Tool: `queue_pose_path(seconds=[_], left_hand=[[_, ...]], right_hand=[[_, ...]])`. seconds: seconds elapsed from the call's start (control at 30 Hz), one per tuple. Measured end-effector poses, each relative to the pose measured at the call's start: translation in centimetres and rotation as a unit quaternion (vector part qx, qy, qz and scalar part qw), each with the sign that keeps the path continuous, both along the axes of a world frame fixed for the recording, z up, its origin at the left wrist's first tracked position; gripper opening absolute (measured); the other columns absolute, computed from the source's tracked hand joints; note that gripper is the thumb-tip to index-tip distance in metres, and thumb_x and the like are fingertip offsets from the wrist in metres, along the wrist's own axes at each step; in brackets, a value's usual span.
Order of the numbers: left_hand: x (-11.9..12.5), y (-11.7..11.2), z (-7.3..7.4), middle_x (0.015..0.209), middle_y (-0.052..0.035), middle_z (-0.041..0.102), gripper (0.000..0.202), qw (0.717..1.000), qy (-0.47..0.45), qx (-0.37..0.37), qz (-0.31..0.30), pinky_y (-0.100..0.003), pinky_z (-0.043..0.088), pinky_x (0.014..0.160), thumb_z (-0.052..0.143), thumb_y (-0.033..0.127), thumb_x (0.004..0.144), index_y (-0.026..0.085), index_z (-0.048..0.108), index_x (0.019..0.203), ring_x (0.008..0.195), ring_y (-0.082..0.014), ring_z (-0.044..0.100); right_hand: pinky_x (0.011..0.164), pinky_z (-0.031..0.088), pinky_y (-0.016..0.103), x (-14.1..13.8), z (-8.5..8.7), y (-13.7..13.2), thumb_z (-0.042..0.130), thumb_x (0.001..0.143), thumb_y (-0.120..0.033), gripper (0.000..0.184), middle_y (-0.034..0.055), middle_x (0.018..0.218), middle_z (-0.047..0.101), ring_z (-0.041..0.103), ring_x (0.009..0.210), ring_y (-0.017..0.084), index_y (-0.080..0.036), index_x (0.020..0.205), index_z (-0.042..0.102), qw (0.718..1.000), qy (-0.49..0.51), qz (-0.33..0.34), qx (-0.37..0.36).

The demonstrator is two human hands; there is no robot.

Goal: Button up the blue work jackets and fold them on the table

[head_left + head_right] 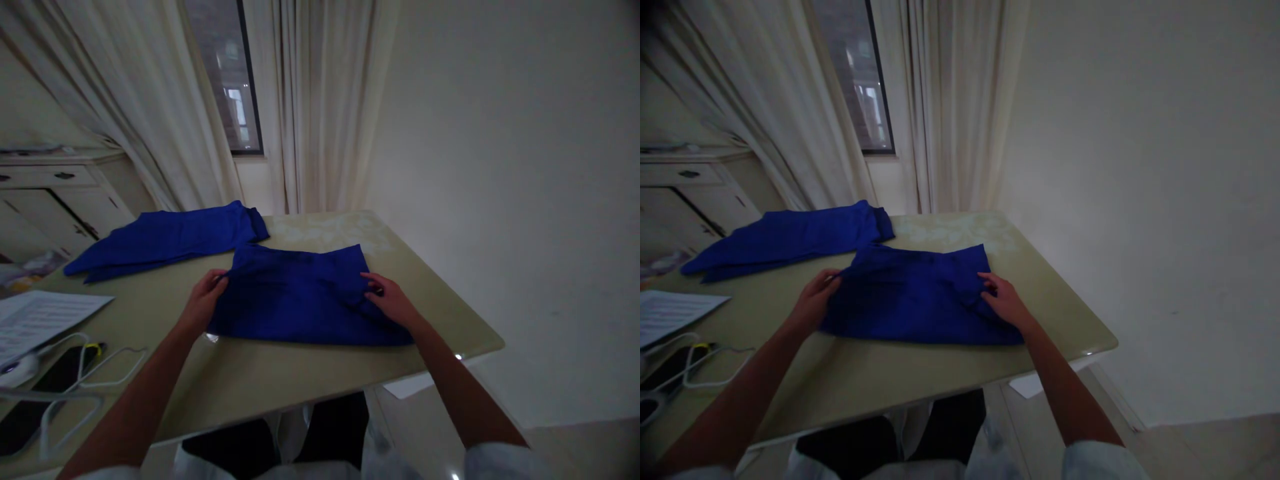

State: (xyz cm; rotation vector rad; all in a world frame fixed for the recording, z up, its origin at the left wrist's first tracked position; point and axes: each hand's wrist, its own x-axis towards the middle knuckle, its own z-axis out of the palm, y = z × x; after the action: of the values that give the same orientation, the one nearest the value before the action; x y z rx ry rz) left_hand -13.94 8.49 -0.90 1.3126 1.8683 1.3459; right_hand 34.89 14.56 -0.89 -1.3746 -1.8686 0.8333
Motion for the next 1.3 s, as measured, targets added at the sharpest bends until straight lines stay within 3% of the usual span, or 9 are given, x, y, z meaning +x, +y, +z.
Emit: queue_pose_path(seconds=[0.1, 0.2, 0.37, 0.5, 0.63, 0.77, 0.87, 1.03, 1.3], left_hand=[[-3.2, -5.2, 0.6, 0.111, 0.007, 0.081, 0.055, 0.983, -0.167, -0.071, -0.004, -0.051, 0.063, 0.076, 0.063, 0.079, 0.063, 0.05, 0.076, 0.108, 0.114, -0.0385, 0.072], [-5.2, -6.7, 0.6, 0.111, 0.0037, 0.081, 0.065, 0.978, -0.152, -0.144, -0.011, -0.051, 0.063, 0.078, 0.056, 0.088, 0.066, 0.044, 0.076, 0.109, 0.115, -0.0383, 0.073], [-2.6, 0.3, -1.5, 0.139, -0.0221, 0.067, 0.083, 0.985, 0.093, -0.138, 0.034, -0.044, 0.056, 0.103, 0.07, 0.068, 0.072, 0.012, 0.062, 0.133, 0.127, -0.0359, 0.067], [-0.2, 5.6, -3.1, 0.138, -0.0235, 0.067, 0.072, 0.945, 0.255, -0.204, 0.003, -0.041, 0.052, 0.106, 0.073, 0.047, 0.081, 0.008, 0.057, 0.139, 0.126, -0.035, 0.066], [0.1, 8.5, -1.6, 0.126, -0.0131, 0.071, 0.038, 0.92, 0.364, -0.144, -0.018, -0.035, 0.051, 0.105, 0.06, 0.026, 0.09, 0.017, 0.068, 0.126, 0.12, -0.0281, 0.067], [1.2, 10.6, 0.6, 0.143, -0.0237, 0.058, 0.063, 0.898, 0.424, -0.069, 0.093, -0.043, 0.048, 0.107, 0.058, 0.038, 0.096, 0.008, 0.048, 0.151, 0.13, -0.0353, 0.058], [2.4, 11.1, 0.1, 0.156, -0.0272, 0.046, 0.078, 0.885, 0.455, -0.096, 0.026, -0.048, 0.045, 0.11, 0.062, 0.048, 0.095, 0.008, 0.04, 0.158, 0.141, -0.0402, 0.049], [2.7, 10.5, -1.0, 0.126, -0.0148, 0.071, 0.032, 0.855, 0.472, -0.174, -0.128, -0.041, 0.051, 0.101, 0.054, 0.036, 0.099, 0.023, 0.077, 0.118, 0.117, -0.031, 0.067], [14.5, 11.1, 5.5, 0.126, -0.011, 0.072, 0.038, 0.868, 0.457, 0.095, -0.171, -0.041, 0.047, 0.11, 0.042, 0.029, 0.106, 0.022, 0.069, 0.133, 0.117, -0.0251, 0.067]], right_hand=[[0.088, 0.059, 0.042, 4.9, 2.4, -4.3, 0.089, 0.064, -0.045, 0.087, 0.0116, 0.105, 0.077, 0.074, 0.097, 0.028, -0.025, 0.144, 0.064, 0.977, 0.057, 0.088, -0.185], [0.086, 0.058, 0.043, 7.5, 3.3, -5.0, 0.09, 0.063, -0.054, 0.091, 0.0185, 0.11, 0.077, 0.074, 0.1, 0.031, -0.022, 0.145, 0.064, 0.952, 0.061, 0.121, -0.276], [0.107, 0.052, 0.05, 2.0, -0.9, 1.4, 0.08, 0.078, -0.058, 0.085, 0.0224, 0.148, 0.059, 0.061, 0.132, 0.037, -0.019, 0.15, 0.056, 0.996, -0.017, -0.064, -0.064], [0.114, 0.047, 0.053, -2.9, -3.9, 5.8, 0.086, 0.075, -0.034, 0.093, 0.0226, 0.15, 0.058, 0.059, 0.135, 0.038, -0.015, 0.156, 0.045, 0.989, -0.142, -0.049, 0.018], [0.109, 0.05, 0.047, -4.6, -1.8, 9.5, 0.072, 0.086, -0.019, 0.077, 0.0131, 0.136, 0.069, 0.068, 0.122, 0.032, -0.023, 0.157, 0.043, 0.979, -0.167, 0.02, 0.116], [0.111, 0.046, 0.051, -6.9, 1.2, 13.0, 0.067, 0.09, -0.024, 0.07, 0.0204, 0.142, 0.061, 0.059, 0.13, 0.037, -0.017, 0.155, 0.043, 0.957, -0.197, -0.11, 0.184], [0.113, 0.043, 0.054, -9.1, 0.3, 13.0, 0.065, 0.093, -0.029, 0.073, 0.027, 0.152, 0.049, 0.051, 0.138, 0.04, -0.01, 0.158, 0.039, 0.941, -0.246, -0.137, 0.186], [0.115, 0.044, 0.049, -11.3, -3.9, 9.4, 0.066, 0.095, -0.041, 0.074, 0.0221, 0.149, 0.055, 0.054, 0.137, 0.035, -0.013, 0.159, 0.042, 0.946, -0.264, 0.048, 0.181], [0.103, 0.053, 0.046, -18.5, -0.9, 10.0, 0.065, 0.094, -0.047, 0.055, 0.0182, 0.129, 0.071, 0.067, 0.118, 0.031, -0.017, 0.139, 0.062, 0.972, 0.004, 0.037, 0.232]])
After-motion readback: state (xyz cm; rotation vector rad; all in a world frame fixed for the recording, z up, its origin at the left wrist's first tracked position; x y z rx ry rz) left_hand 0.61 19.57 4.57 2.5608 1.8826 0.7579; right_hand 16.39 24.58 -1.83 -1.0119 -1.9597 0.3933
